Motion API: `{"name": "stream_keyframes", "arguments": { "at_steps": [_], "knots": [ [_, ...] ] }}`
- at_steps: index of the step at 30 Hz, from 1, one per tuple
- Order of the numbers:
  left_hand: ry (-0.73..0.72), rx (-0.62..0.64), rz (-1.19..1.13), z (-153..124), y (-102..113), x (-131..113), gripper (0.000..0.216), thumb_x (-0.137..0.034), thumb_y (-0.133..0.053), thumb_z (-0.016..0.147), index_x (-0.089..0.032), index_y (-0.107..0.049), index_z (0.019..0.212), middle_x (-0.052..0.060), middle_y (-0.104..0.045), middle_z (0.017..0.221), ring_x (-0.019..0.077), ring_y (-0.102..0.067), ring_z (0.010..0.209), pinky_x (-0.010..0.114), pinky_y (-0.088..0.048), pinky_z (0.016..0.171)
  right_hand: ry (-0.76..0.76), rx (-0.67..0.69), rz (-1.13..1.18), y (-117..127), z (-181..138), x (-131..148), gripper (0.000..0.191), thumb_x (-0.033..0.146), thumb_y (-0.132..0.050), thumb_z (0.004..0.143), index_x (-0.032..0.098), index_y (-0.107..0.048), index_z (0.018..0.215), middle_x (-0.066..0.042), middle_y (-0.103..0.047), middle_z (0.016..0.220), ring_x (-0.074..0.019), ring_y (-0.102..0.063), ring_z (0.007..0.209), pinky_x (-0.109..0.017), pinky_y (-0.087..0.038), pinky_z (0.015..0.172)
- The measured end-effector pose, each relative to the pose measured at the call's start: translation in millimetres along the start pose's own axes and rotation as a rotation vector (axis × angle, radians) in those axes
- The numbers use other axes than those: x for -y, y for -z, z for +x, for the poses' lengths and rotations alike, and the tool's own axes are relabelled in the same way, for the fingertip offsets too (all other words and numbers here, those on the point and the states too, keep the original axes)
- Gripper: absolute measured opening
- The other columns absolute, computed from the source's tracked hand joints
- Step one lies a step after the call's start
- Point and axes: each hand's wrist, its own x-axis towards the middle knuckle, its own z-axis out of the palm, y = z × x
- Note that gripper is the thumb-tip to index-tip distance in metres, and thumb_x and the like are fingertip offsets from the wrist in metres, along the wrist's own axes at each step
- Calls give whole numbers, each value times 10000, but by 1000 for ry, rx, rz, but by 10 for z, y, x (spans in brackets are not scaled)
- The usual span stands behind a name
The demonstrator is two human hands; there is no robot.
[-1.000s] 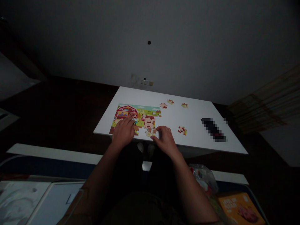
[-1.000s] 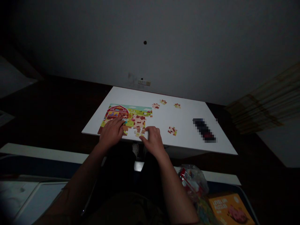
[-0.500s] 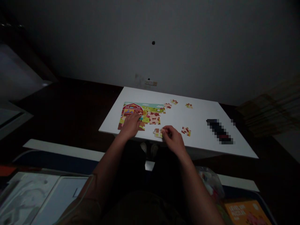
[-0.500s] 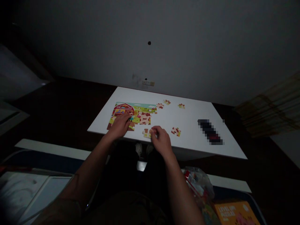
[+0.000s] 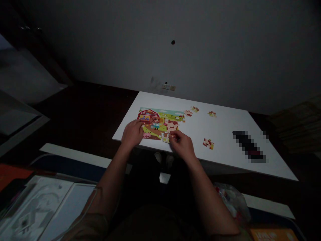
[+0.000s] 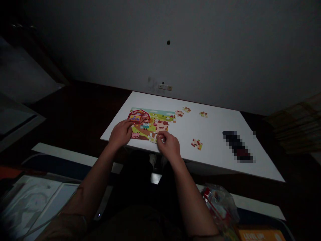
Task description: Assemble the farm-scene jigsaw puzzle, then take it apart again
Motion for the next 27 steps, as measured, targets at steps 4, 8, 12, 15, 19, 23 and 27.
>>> {"name": "stream_keyframes", "arguments": {
  "at_steps": [4,8,12,15,19,23,27],
  "knots": [
    [-8,27,9,-3,32,-19,416,-212,-472,1078,-121,-733,1388,159,-660,1549,325,-588,1432,525,-454,1226,23,43,-62,-55,123,71,262,325,-610,969,285,-829,1107,-44,-830,970,-263,-759,861,-363,-524,780],
    [-11,30,13,-17,59,-14,419,-212,-465,1080,-118,-727,1393,164,-655,1551,312,-583,1429,510,-447,1212,18,70,-123,-55,172,88,257,315,-622,960,284,-842,1091,-51,-840,994,-267,-763,854,-364,-519,773],
    [-6,30,19,-14,49,-9,415,-222,-474,1073,-132,-726,1391,152,-658,1548,304,-588,1417,499,-449,1205,10,88,-162,-24,183,85,257,311,-618,963,289,-847,1079,-55,-840,986,-267,-772,865,-357,-524,781],
    [-6,26,28,-5,34,-5,410,-229,-483,1065,-139,-730,1379,153,-666,1535,303,-592,1405,504,-456,1199,0,89,-182,-16,186,76,268,305,-615,966,294,-849,1097,-59,-843,1002,-269,-780,895,-352,-535,802],
    [13,28,31,1,22,-3,406,-255,-489,1061,-170,-730,1377,140,-666,1535,305,-592,1402,516,-465,1197,2,109,-203,-26,190,79,283,309,-601,984,288,-849,1119,-62,-847,1030,-262,-785,911,-342,-541,809],
    [29,24,28,7,16,-7,395,-267,-495,1052,-199,-732,1361,124,-668,1529,313,-592,1409,519,-470,1207,3,131,-231,-21,202,100,288,311,-595,1003,280,-844,1145,-57,-850,1043,-263,-787,939,-337,-540,828],
    [36,29,30,17,4,-12,398,-257,-503,1035,-205,-729,1359,129,-661,1539,326,-589,1416,531,-467,1216,21,149,-268,0,216,142,301,301,-578,1016,268,-840,1159,-67,-848,1056,-273,-785,956,-345,-540,842]
  ]
}}
